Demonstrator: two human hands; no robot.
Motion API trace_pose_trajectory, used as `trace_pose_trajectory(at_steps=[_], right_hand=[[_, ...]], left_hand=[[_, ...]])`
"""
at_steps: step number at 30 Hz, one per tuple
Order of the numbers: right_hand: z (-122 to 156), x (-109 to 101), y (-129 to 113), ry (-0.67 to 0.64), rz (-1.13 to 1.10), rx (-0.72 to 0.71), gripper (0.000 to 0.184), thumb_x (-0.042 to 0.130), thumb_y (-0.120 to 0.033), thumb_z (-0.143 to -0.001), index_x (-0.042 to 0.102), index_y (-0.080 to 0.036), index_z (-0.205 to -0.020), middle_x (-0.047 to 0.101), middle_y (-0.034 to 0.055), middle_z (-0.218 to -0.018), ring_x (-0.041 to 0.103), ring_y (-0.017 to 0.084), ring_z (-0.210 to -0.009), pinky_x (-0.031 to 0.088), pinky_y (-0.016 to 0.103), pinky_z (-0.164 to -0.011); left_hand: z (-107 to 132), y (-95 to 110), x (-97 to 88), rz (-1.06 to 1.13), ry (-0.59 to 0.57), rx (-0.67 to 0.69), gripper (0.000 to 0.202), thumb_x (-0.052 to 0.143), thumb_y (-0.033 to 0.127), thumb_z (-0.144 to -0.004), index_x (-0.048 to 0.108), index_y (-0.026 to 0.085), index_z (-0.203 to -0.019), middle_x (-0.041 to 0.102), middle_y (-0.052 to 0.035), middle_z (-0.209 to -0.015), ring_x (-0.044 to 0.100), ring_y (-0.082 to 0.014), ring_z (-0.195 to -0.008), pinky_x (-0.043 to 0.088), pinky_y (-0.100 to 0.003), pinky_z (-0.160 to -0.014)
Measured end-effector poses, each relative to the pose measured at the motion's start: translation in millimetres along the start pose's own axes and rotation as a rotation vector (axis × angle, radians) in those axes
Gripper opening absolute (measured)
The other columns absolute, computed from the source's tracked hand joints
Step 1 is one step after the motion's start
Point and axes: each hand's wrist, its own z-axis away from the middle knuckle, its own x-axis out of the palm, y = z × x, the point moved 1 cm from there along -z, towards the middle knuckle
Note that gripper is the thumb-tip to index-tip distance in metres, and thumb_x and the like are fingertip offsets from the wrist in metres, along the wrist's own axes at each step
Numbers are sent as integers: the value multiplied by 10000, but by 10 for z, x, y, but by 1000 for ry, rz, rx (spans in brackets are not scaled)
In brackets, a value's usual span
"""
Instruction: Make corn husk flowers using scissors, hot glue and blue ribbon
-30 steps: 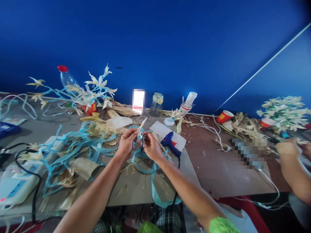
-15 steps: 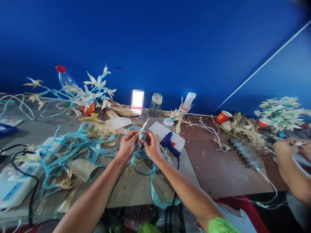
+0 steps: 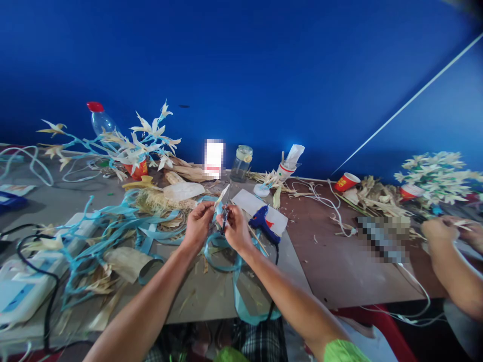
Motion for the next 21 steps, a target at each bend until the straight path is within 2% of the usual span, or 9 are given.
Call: trace_pose_trajectory(at_steps=[8, 15, 21], right_hand=[[32, 22, 30, -30, 121, -80, 273, 616, -302, -762, 497, -197, -985, 606, 8, -788, 586, 141, -691, 467, 260, -621], [6, 7, 53, -11, 148, -73, 299, 605, -347, -785, 497, -194, -1018, 651, 58, -875, 621, 170, -757, 500, 302, -692], [-8, -4, 54, 6, 128, -72, 285, 596, -340, -789, 493, -199, -1014, 665, 62, -875, 645, 179, -766, 514, 303, -691]], left_hand=[[-7, -35, -28, -11, 3, 0, 184, 674, 305, -670, 679, 158, -781, 636, 8, -702, 527, -113, -645, 410, -233, -656], [15, -17, 18, -4, -31, -2, 178, 667, 308, -662, 682, 158, -756, 629, 1, -682, 521, -113, -605, 410, -240, -618], [13, -79, 35, 43, -55, 1, 157, 669, 303, -674, 665, 158, -733, 598, 10, -623, 501, -99, -562, 400, -228, -584]])
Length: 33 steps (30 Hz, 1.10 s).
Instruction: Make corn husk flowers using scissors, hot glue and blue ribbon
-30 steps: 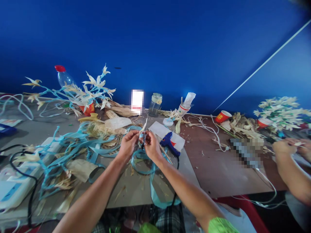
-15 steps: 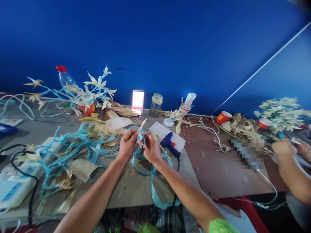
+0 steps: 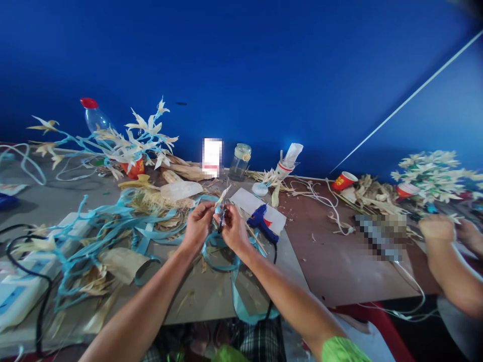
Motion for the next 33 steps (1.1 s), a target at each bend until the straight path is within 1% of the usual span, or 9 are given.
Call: trace_pose_trajectory(at_steps=[6, 12, 16, 19, 23, 25, 29, 31, 33], right_hand=[[-2, 3, 8, 17, -20, 11, 267, 587, -283, -780, 500, -191, -1015, 673, 70, -898, 654, 188, -780, 521, 301, -710], [2, -1, 23, 34, -13, 15, 272, 593, -277, -779, 500, -196, -1021, 667, 66, -888, 648, 188, -783, 513, 306, -725], [6, -3, 48, 37, 20, 13, 260, 590, -286, -787, 502, -194, -1013, 663, 71, -895, 642, 190, -789, 504, 305, -726], [4, -1, 63, 44, 68, 35, 259, 590, -294, -785, 512, -190, -1009, 662, 67, -872, 633, 193, -776, 497, 301, -696], [-20, -19, 54, 69, 93, 52, 257, 593, -298, -774, 535, -178, -995, 660, 63, -847, 619, 182, -731, 482, 293, -673], [-43, -42, 42, 79, 104, 51, 261, 596, -302, -768, 548, -170, -988, 654, 47, -792, 601, 169, -677, 470, 281, -644], [-85, -108, 19, 77, 228, 53, 261, 599, -342, -763, 581, -159, -948, 594, 3, -636, 540, 148, -568, 420, 257, -560], [-95, -139, 18, 40, 302, 71, 276, 600, -361, -764, 586, -157, -948, 591, 1, -626, 544, 150, -565, 408, 256, -551], [-95, -165, 26, -5, 367, 98, 313, 598, -365, -769, 573, -159, -1003, 610, 6, -652, 567, 159, -590, 413, 260, -564]], left_hand=[[-5, -19, 1, -8, -15, 6, 149, 660, 294, -690, 669, 158, -748, 604, 8, -640, 507, -98, -576, 405, -230, -603], [6, -6, 12, 3, -2, -1, 154, 672, 297, -680, 669, 158, -748, 607, 1, -661, 522, -105, -603, 413, -232, -614], [21, 26, 32, 13, -3, -15, 142, 662, 293, -684, 670, 167, -747, 581, 11, -603, 499, -102, -549, 407, -235, -569], [33, 58, 45, 8, 3, -12, 132, 657, 292, -682, 668, 169, -729, 565, 15, -575, 471, -98, -516, 393, -234, -537], [38, 76, 37, -20, 14, 0, 138, 657, 299, -681, 667, 166, -715, 551, 16, -569, 444, -91, -509, 366, -229, -513], [27, 64, 16, -35, 35, 3, 152, 664, 305, -675, 670, 162, -728, 528, 23, -560, 421, -85, -507, 340, -224, -497], [-23, 4, -46, -3, 87, -27, 198, 673, 312, -672, 670, 154, -792, 470, 42, -528, 380, -73, -498, 287, -214, -476], [-54, -26, -75, 20, 91, -31, 202, 676, 311, -674, 665, 155, -801, 462, 46, -530, 377, -70, -499, 283, -212, -480], [-78, -47, -99, 36, 97, -29, 200, 680, 308, -674, 661, 155, -800, 457, 48, -532, 373, -68, -499, 289, -213, -490]])
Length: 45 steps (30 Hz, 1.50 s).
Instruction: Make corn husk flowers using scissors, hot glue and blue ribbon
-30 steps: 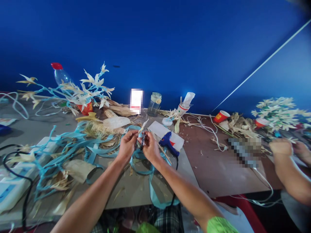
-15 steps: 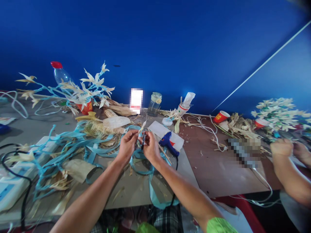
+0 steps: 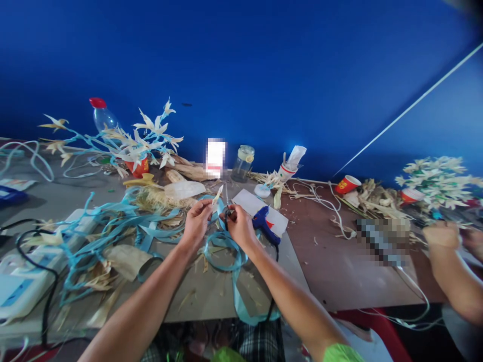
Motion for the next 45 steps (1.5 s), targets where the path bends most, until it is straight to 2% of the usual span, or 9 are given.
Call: trace_pose_trajectory(at_steps=[9, 14, 18, 22, 27, 33, 36, 39, 45], right_hand=[[58, -62, -27, -183, 433, 9, 398, 583, -303, -783, 520, -190, -1160, 689, 91, -886, 652, 255, -856, 445, 320, -702], [63, -101, -92, -194, 653, -12, 240, 554, -338, -813, 594, -226, -1022, 688, 91, -905, 649, 256, -862, 436, 313, -693], [59, -90, -112, -155, 737, -78, 302, 568, -324, -805, 588, -210, -1084, 633, 124, -1008, 637, 247, -854, 439, 312, -704], [57, -52, -124, -189, 772, -57, 291, 545, -302, -806, 601, -193, -1071, 555, 152, -1136, 631, 233, -824, 446, 319, -695], [7, -16, -56, -331, 671, -35, 330, 538, -266, -798, 600, -232, -1120, 622, 102, -1068, 621, 241, -915, 444, 320, -738], [-97, -43, 76, -391, 434, -111, 273, 615, -258, -732, 659, -186, -992, 645, 65, -860, 602, 212, -841, 443, 302, -734], [-122, -71, 60, -261, 198, -105, 228, 575, -230, -766, 663, -173, -967, 648, 44, -815, 588, 169, -759, 456, 293, -734], [-111, -78, -3, -88, -72, -106, 226, 541, -299, -805, 659, -178, -956, 654, 43, -874, 568, 132, -676, 471, 270, -682], [-81, -21, -70, 21, -356, -139, 251, 578, -337, -765, 642, -170, -942, 610, 27, -839, 539, 112, -636, 461, 239, -617]], left_hand=[[-9, 59, -14, 85, 14, 18, 193, 669, 297, -669, 638, 160, -801, 420, 63, -505, 374, -66, -487, 288, -210, -498], [-3, 84, -5, 83, 20, 20, 183, 670, 275, -655, 639, 153, -786, 435, 61, -498, 379, -63, -486, 290, -210, -504], [8, 94, 10, 90, 20, 9, 166, 673, 253, -650, 649, 150, -778, 464, 51, -514, 407, -66, -507, 317, -211, -528], [8, 94, 11, 91, 20, -2, 196, 683, 265, -643, 653, 148, -797, 483, 45, -525, 432, -71, -516, 342, -213, -547], [-9, 72, -1, 118, 6, -25, 224, 694, 279, -634, 646, 142, -805, 504, 41, -537, 446, -70, -520, 350, -210, -549], [-3, 70, 2, 130, -15, -41, 210, 701, 278, -639, 649, 148, -795, 526, 33, -541, 482, -72, -537, 380, -207, -569], [0, 70, -2, 144, -11, -54, 197, 700, 275, -642, 645, 153, -787, 558, 24, -575, 503, -76, -553, 401, -212, -589], [5, 60, 1, 113, -34, -68, 199, 697, 284, -654, 648, 156, -799, 574, 24, -600, 516, -77, -572, 416, -214, -620], [40, -18, 48, 63, -128, -114, 226, 714, 296, -650, 651, 145, -807, 588, 17, -623, 515, -80, -574, 405, -213, -600]])
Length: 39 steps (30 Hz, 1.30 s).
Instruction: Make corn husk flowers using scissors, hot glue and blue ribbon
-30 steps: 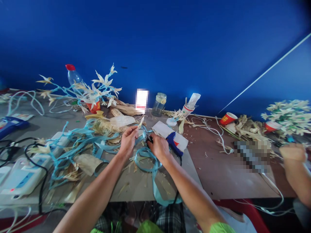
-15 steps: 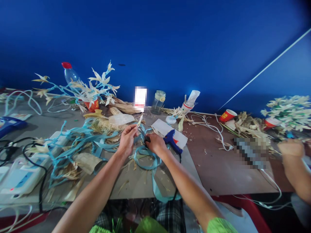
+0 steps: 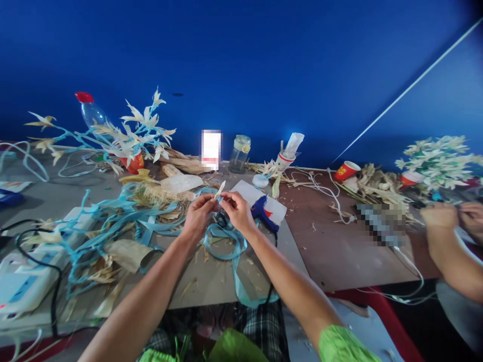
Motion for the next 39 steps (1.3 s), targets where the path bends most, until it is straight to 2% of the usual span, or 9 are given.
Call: trace_pose_trajectory(at_steps=[5, 12, 25, 28, 32, 35, 39], right_hand=[[-25, -19, 17, 15, -139, 117, 170, 604, -338, -715, 613, -172, -751, 605, -11, -705, 529, 118, -646, 432, 237, -643], [-42, -14, 51, -16, -415, 282, 161, 647, -316, -636, 612, -174, -701, 535, -54, -589, 409, 69, -520, 325, 210, -518], [-45, -27, 67, -44, -493, 369, 181, 673, -324, -617, 600, -171, -680, 498, -62, -541, 374, 57, -478, 271, 204, -476], [-76, -82, 91, -9, -425, 328, 204, 645, -365, -664, 613, -170, -716, 504, -53, -556, 383, 65, -480, 288, 210, -480], [-175, -264, 166, 150, -145, 144, 232, 599, -382, -717, 626, -167, -801, 564, -17, -664, 472, 96, -567, 374, 227, -546], [-257, -401, 231, 254, -61, 104, 250, 572, -375, -726, 605, -165, -859, 593, 10, -740, 528, 119, -638, 428, 248, -608], [-343, -533, 213, 240, 74, 67, 293, 560, -380, -725, 592, -160, -917, 605, 28, -772, 562, 139, -685, 464, 273, -667]], left_hand=[[25, -50, 47, -28, -72, -86, 243, 724, 319, -652, 641, 136, -789, 584, 18, -592, 500, -76, -551, 376, -202, -562], [55, -16, 81, 50, -116, -123, 206, 734, 277, -642, 636, 132, -751, 579, 20, -558, 495, -73, -524, 371, -197, -548], [23, -51, 39, 135, -182, -203, 166, 742, 233, -659, 656, 119, -744, 580, 3, -569, 507, -70, -525, 401, -187, -549], [10, -32, 13, 155, -162, -197, 154, 733, 225, -670, 652, 123, -753, 571, 5, -570, 511, -71, -532, 405, -187, -554], [-34, 37, -52, 241, -98, -139, 144, 727, 210, -676, 642, 143, -770, 564, 15, -584, 514, -73, -548, 434, -205, -592], [-77, 63, -101, 297, -69, -115, 142, 725, 192, -676, 621, 152, -764, 561, 21, -584, 521, -77, -554, 454, -227, -623], [-116, 52, -139, 350, -36, -107, 145, 719, 172, -675, 597, 152, -750, 563, 24, -586, 526, -78, -554, 456, -235, -629]])
